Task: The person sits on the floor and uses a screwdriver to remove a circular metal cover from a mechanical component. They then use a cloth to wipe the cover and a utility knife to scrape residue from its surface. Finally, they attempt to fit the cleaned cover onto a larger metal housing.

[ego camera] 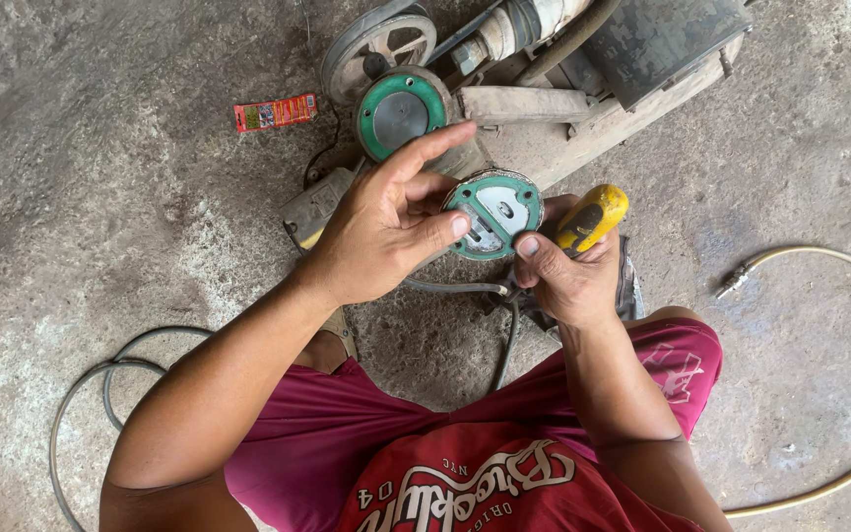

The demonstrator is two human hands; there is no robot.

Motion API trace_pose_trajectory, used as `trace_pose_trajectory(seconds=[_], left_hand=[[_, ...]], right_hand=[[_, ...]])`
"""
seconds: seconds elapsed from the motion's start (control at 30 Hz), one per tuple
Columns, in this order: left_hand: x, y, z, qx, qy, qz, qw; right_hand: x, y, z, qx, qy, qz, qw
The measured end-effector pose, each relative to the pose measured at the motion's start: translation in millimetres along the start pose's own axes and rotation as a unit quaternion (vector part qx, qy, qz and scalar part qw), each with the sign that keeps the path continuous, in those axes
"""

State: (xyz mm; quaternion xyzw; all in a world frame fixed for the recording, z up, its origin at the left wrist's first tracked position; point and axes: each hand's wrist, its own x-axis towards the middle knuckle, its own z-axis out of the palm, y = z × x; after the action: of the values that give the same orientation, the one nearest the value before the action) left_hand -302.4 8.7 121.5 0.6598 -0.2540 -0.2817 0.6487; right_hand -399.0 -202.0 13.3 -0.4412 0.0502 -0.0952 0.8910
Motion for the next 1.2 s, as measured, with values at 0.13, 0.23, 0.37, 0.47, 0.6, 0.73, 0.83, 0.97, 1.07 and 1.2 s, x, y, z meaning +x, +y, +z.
trace_pose_trajectory(seconds=[0.13,0.23,0.37,0.47,0.6,0.73,0.83,0.97,1.07,1.2], left_hand=[[3.6,-6.0,12.6,0.058,0.048,-0.014,0.997],[5.0,-11.4,21.3,0.043,0.044,-0.038,0.997],[4.3,-21.0,27.5,0.058,0.02,-0.102,0.993],[2.6,-36.2,31.2,0.056,0.024,-0.116,0.991],[-4.1,-60.8,28.3,-0.025,0.036,-0.076,0.996],[-13.6,-71.5,27.1,0.036,0.064,-0.073,0.995],[-6.1,-75.7,43.1,0.052,0.071,-0.076,0.993],[25.0,-96.2,79.2,0.046,0.063,-0.074,0.994],[36.4,-115.9,93.2,0.028,0.061,-0.061,0.996],[23.5,-122.1,76.9,-0.003,0.045,-0.063,0.997]], right_hand=[[0.2,-2.2,-6.2,-0.11,0.001,0.003,0.994],[-0.6,-16.2,-17.1,-0.239,-0.081,0.082,0.964],[0.0,-33.6,-24.0,-0.219,-0.133,-0.062,0.965],[-1.3,-38.6,-33.4,-0.256,-0.141,-0.042,0.955],[-7.7,-29.7,-38.2,-0.255,-0.09,-0.055,0.961],[-12.4,-12.6,-34.1,-0.157,-0.069,-0.09,0.981],[-5.0,0.4,-40.4,-0.207,-0.119,-0.118,0.964],[8.9,3.8,-56.3,-0.218,-0.162,-0.262,0.926],[11.1,-10.6,-72.5,-0.313,-0.172,-0.211,0.91],[-3.9,-49.0,-100.5,-0.395,-0.155,-0.167,0.89]])
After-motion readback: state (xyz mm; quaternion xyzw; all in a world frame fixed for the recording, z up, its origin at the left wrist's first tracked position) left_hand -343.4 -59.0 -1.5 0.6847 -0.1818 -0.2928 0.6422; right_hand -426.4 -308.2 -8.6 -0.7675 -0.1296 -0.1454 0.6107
